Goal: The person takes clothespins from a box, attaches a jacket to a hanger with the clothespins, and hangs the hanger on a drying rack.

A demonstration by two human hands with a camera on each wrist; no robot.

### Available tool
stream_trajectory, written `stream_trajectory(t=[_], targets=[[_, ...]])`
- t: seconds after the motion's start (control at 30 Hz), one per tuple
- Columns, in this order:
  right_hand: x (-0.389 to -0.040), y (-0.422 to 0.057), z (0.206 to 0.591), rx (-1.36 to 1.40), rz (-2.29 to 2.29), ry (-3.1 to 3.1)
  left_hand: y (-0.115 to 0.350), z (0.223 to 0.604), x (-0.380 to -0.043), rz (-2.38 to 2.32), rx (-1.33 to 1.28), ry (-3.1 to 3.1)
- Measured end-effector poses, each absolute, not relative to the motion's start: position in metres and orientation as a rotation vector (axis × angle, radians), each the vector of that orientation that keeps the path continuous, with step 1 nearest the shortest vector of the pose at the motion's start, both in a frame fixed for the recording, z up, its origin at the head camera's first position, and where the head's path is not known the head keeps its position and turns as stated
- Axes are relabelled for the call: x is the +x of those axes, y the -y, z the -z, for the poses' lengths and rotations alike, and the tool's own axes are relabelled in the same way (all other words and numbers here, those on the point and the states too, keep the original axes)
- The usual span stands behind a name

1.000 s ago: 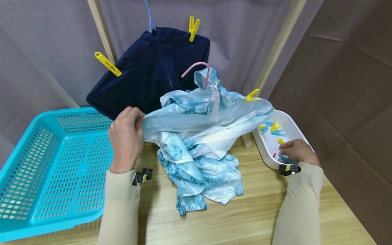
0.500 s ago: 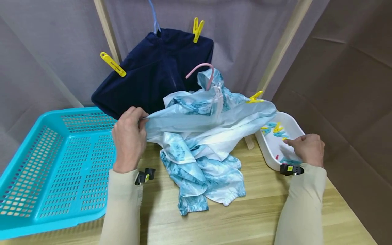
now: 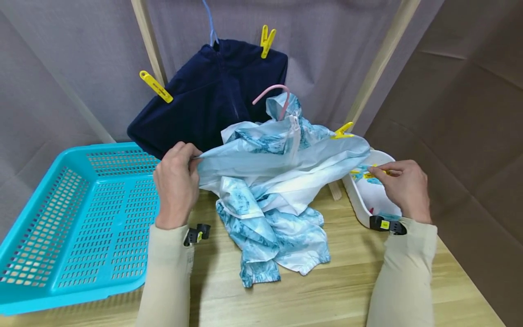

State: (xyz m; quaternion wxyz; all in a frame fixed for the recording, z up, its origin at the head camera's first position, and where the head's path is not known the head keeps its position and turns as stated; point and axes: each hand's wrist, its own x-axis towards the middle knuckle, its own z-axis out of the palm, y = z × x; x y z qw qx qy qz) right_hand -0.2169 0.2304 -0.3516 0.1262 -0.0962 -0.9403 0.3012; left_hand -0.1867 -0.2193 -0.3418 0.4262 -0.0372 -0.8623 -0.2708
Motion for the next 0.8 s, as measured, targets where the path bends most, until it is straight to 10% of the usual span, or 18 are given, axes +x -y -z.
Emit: stream_trajectory(t=[0.8], targets=[[-0.205, -0.027, 0.264, 1.303, -0.896, 2.036, 0.219, 0.341, -0.182, 0.684, -0.132, 2.242]])
